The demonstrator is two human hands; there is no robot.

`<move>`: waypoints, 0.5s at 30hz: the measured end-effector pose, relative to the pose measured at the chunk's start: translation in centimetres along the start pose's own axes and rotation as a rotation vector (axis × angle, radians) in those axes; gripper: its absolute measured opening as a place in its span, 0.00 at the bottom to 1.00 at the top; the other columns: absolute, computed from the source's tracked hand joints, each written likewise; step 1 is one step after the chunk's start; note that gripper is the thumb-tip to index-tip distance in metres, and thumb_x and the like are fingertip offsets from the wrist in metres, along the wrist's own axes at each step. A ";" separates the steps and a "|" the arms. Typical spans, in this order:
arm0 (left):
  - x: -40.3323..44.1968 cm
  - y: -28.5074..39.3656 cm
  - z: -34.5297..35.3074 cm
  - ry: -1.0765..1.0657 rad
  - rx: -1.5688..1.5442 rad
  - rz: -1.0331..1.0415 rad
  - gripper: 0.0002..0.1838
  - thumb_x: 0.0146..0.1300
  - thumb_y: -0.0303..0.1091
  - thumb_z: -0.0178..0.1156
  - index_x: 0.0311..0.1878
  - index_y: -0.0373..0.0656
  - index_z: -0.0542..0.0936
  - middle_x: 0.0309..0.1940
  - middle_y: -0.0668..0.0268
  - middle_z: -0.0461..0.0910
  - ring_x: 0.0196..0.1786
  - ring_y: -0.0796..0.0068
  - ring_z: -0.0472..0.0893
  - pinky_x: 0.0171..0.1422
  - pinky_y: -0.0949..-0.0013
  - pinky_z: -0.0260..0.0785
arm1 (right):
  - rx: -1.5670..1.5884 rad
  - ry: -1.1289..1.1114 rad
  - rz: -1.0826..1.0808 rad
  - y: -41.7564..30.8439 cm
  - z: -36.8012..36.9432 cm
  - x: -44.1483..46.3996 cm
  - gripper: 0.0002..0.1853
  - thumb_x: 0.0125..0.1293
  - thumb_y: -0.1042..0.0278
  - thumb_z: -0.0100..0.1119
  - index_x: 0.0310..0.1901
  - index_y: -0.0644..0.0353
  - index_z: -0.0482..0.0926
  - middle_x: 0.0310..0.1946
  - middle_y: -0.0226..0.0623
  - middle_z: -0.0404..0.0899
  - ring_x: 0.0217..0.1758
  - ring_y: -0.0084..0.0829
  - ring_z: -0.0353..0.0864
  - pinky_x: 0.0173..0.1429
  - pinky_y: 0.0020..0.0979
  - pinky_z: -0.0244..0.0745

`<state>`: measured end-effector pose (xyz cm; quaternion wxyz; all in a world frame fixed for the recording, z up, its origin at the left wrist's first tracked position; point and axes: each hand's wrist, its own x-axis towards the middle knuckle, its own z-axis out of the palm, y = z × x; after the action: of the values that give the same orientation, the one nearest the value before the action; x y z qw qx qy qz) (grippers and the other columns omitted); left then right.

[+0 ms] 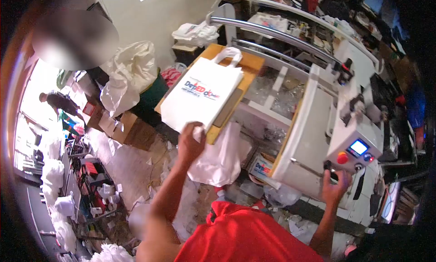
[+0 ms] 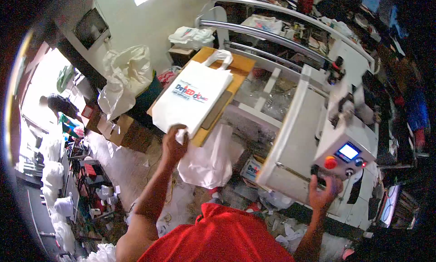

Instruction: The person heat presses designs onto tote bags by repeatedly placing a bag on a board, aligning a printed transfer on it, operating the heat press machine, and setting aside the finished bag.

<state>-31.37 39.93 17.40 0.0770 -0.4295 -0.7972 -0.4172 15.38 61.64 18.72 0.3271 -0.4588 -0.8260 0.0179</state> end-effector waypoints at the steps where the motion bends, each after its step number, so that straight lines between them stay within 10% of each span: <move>1: 1.6 -4.7 -0.8 0.086 0.040 -0.028 0.12 0.58 0.26 0.65 0.47 0.39 0.81 0.46 0.51 0.83 0.49 0.49 0.83 0.56 0.57 0.75 | -0.041 0.043 -0.021 0.3 0.5 -0.2 0.15 0.59 0.57 0.71 0.35 0.57 0.75 0.35 0.41 0.77 0.45 0.49 0.74 0.61 0.50 0.62; 5: 6.9 -22.5 -2.2 0.162 0.351 -0.157 0.23 0.61 0.40 0.64 0.55 0.35 0.76 0.51 0.45 0.79 0.57 0.46 0.78 0.63 0.52 0.70 | -0.131 0.089 -0.012 0.4 1.4 -0.2 0.15 0.59 0.61 0.69 0.32 0.59 0.72 0.31 0.41 0.72 0.41 0.47 0.71 0.54 0.47 0.65; 11: 10.2 -29.4 -0.7 -0.127 0.527 -0.625 0.42 0.51 0.56 0.68 0.63 0.35 0.74 0.55 0.45 0.79 0.64 0.50 0.75 0.70 0.53 0.67 | -0.226 0.188 -0.071 -0.4 2.0 0.1 0.13 0.61 0.63 0.67 0.32 0.60 0.71 0.29 0.40 0.71 0.39 0.46 0.71 0.52 0.47 0.65; 15: 11.4 -31.9 -0.3 -0.170 0.409 -0.686 0.37 0.49 0.53 0.68 0.59 0.37 0.80 0.52 0.45 0.82 0.60 0.51 0.80 0.65 0.54 0.72 | -0.236 0.232 -0.150 0.1 2.5 -0.4 0.14 0.62 0.63 0.67 0.32 0.60 0.71 0.29 0.40 0.71 0.38 0.46 0.71 0.50 0.45 0.67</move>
<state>-62.38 37.78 3.92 -0.0488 -0.1476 -0.9643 -0.2146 14.22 62.12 16.51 0.3645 -0.4301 -0.8110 -0.1566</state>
